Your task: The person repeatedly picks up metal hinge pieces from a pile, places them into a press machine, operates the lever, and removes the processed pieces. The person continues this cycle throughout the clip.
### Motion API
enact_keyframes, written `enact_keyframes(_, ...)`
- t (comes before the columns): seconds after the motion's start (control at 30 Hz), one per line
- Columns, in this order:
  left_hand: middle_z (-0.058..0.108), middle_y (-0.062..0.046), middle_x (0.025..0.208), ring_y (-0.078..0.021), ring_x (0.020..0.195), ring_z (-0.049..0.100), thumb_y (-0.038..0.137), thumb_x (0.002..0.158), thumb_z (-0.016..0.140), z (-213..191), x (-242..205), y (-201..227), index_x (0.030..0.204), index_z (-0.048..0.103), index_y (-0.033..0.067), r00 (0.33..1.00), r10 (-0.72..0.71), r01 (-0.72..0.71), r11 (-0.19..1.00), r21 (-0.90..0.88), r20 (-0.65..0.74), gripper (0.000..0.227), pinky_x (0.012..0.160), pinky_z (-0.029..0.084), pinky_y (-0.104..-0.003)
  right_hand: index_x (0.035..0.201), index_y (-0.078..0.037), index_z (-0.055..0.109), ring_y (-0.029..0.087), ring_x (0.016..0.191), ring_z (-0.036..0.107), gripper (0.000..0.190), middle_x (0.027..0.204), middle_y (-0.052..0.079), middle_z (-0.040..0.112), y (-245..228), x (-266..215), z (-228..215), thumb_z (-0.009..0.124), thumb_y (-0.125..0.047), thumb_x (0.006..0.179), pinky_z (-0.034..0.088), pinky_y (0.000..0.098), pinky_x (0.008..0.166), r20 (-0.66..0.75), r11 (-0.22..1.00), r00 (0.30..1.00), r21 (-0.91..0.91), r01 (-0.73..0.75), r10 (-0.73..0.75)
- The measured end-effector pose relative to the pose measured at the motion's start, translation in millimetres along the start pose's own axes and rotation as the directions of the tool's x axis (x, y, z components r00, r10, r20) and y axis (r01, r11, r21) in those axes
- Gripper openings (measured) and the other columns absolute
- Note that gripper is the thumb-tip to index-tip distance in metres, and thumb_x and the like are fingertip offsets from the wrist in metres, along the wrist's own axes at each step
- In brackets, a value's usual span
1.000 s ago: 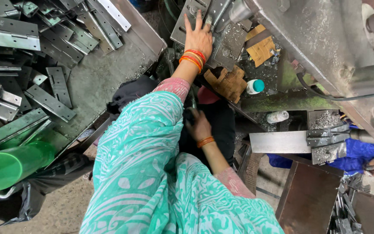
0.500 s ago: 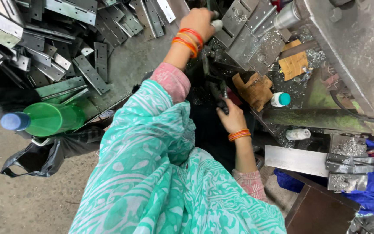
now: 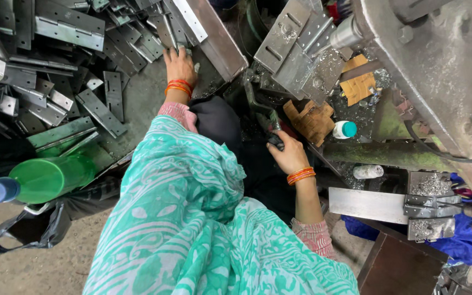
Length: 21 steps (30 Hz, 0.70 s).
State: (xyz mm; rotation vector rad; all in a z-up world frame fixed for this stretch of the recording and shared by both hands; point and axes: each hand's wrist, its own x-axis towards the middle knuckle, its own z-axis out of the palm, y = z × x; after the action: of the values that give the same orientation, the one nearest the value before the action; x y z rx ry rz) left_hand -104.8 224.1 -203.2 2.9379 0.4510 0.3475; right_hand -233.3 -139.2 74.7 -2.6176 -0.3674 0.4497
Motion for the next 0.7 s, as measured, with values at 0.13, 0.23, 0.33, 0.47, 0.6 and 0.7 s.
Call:
enact_keyframes(0.13,0.059,-0.014,0.136,-0.0388,0.131,0.049,0.035,0.095,0.063,-7,-27,-15,0.113,0.075,0.0053,0.991,0.136,-0.136,0.990,-0.029,-0.003,0.037,0.110,0.042,-0.049,0.125,-0.011,0.068,0.039,0.103,0.071,0.045,0.109,0.021,0.074,-11,-1,-3,0.072,-0.031,0.085,0.054,0.0441,0.090,0.006,1.000,1.000,0.001,-0.002,0.002)
enact_keyframes(0.23,0.063,-0.010,0.128,-0.0346,0.125,0.055,0.034,0.097,0.064,-30,-69,-34,0.108,0.075,0.0074,0.978,0.204,-0.189,0.957,-0.219,0.051,0.031,0.100,0.049,-0.047,0.125,-0.012,0.068,0.038,0.103,0.071,0.045,0.109,0.021,0.073,-16,-4,-4,0.072,-0.032,0.085,0.055,0.0437,0.090,0.012,0.999,0.999,-0.006,-0.038,0.038)
enact_keyframes(0.33,0.067,-0.002,0.121,-0.0276,0.119,0.061,0.040,0.102,0.064,-58,-109,-58,0.097,0.077,0.0111,0.943,0.232,-0.176,0.955,-0.237,0.237,0.032,0.097,0.053,-0.045,0.127,-0.013,0.067,0.038,0.103,0.071,0.046,0.110,0.020,0.073,-14,-6,-4,0.071,-0.033,0.086,0.055,0.0436,0.090,0.032,0.997,0.997,-0.006,-0.071,0.071)
enact_keyframes(0.47,0.067,-0.002,0.126,-0.0287,0.113,0.061,0.031,0.089,0.072,-81,-154,-82,0.111,0.075,0.0144,0.995,0.095,-0.089,0.968,-0.236,0.012,0.028,0.092,0.053,-0.046,0.127,-0.014,0.067,0.038,0.107,0.069,0.046,0.113,0.020,0.073,-6,-5,0,0.071,-0.033,0.086,0.054,0.0445,0.092,0.000,1.000,1.000,-0.021,-0.016,0.016)
enact_keyframes(0.6,0.058,-0.019,0.132,-0.0431,0.113,0.056,0.032,0.079,0.084,-68,-151,-78,0.127,0.067,0.0081,0.985,-0.167,0.155,0.965,-0.213,-0.037,0.056,0.086,0.052,-0.052,0.126,-0.015,0.067,0.040,0.107,0.067,0.046,0.111,0.020,0.073,5,-4,6,0.073,-0.035,0.085,0.053,0.0468,0.093,-0.026,0.998,1.000,-0.070,0.002,-0.004)
enact_keyframes(0.7,0.048,-0.026,0.141,-0.0477,0.120,0.053,0.022,0.072,0.087,-54,-134,-72,0.136,0.060,0.0092,0.929,-0.369,0.362,0.892,-0.270,0.027,0.071,0.092,0.052,-0.053,0.126,-0.017,0.067,0.040,0.106,0.068,0.047,0.111,0.019,0.073,8,-5,8,0.073,-0.037,0.084,0.053,0.0474,0.092,-0.037,0.997,0.999,-0.075,-0.023,0.020)
